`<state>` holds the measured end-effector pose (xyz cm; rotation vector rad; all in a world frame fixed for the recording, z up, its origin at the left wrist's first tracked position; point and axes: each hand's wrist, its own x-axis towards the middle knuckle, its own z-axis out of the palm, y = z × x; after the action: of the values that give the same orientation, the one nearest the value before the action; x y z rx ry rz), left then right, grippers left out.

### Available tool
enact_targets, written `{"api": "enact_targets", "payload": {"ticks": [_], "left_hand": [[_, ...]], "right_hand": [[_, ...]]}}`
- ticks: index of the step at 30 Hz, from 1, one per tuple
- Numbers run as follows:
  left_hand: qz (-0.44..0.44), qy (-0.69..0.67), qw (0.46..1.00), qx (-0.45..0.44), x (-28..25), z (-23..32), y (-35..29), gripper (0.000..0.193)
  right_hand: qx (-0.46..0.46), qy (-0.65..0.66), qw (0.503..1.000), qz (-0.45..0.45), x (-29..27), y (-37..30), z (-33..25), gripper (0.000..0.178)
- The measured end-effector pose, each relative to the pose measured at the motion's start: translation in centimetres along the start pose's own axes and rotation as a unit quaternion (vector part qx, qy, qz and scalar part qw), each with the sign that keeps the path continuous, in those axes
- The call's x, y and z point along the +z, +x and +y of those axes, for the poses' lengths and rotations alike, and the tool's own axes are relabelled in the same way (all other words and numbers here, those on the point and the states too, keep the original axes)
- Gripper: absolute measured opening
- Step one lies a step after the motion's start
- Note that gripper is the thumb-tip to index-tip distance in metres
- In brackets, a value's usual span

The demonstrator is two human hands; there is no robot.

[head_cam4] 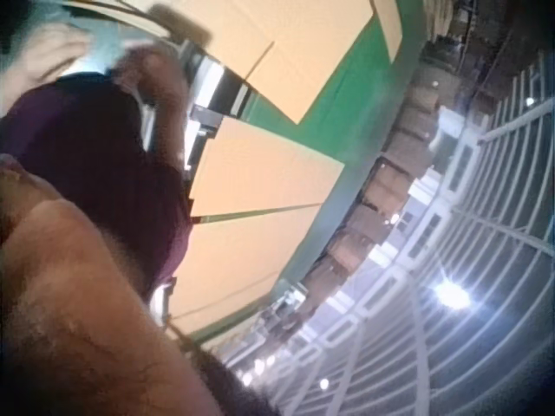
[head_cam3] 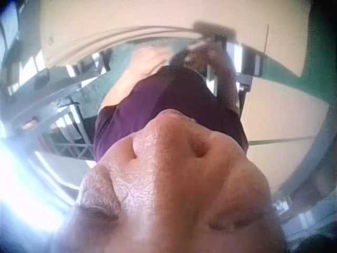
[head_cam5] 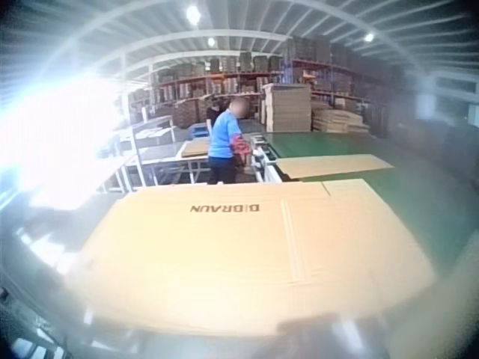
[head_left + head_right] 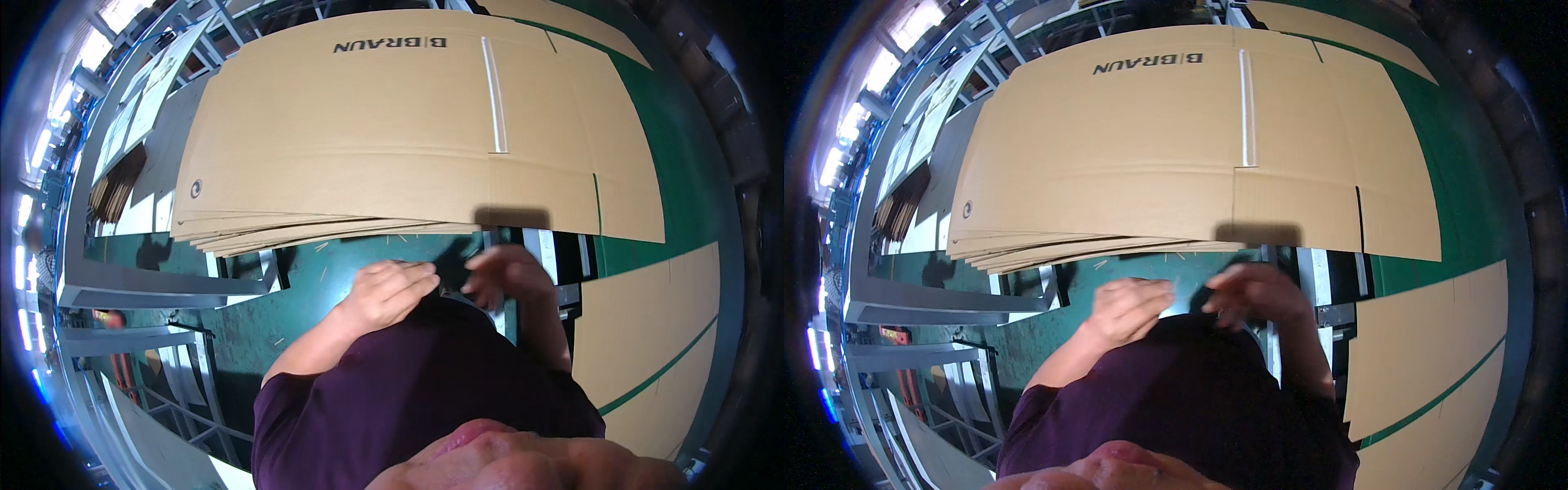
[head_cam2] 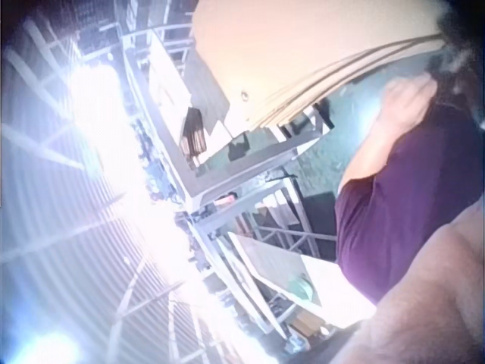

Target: The person folds flat cardboard sheets marked with 'B. BRAUN' on a workbench. They repeatedly pick up sheets, fold them along pre-scored lines, and place the folded pieces onto a conveyor belt.

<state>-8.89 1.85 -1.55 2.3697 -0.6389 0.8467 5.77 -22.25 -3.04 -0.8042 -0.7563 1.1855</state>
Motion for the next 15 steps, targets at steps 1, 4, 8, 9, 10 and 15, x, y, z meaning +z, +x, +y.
{"api": "enact_targets", "payload": {"ticks": [1,4,8,9,10,15], "left_hand": [[0.066,0.003,0.998,0.020,-0.5,0.3,1.6,0.025],[0.015,0.072,0.997,-0.015,-1.0,0.9,9.6,0.032],[-0.069,0.107,0.992,0.017,3.8,-2.1,11.6,0.025],[-0.068,0.098,0.993,0.016,4.0,-2.3,12.0,0.023],[-0.067,0.089,0.994,0.017,4.0,-2.6,12.3,0.022],[-0.014,0.058,0.998,0.030,4.5,-4.8,11.0,0.018]], "right_hand": [[-0.069,-0.026,0.995,0.071,-2.9,-4.3,1.1,0.057],[-0.189,-0.095,0.899,0.384,-5.1,-11.1,-2.5,0.053],[-0.394,0.035,0.740,0.545,-10.0,-13.3,-9.3,0.046],[-0.394,0.024,0.698,0.598,-11.8,-13.5,-10.8,0.042],[-0.394,0.012,0.652,0.648,-13.0,-13.6,-11.8,0.040],[-0.312,-0.516,0.616,0.508,-1.0,-1.7,-13.8,0.023]]}}
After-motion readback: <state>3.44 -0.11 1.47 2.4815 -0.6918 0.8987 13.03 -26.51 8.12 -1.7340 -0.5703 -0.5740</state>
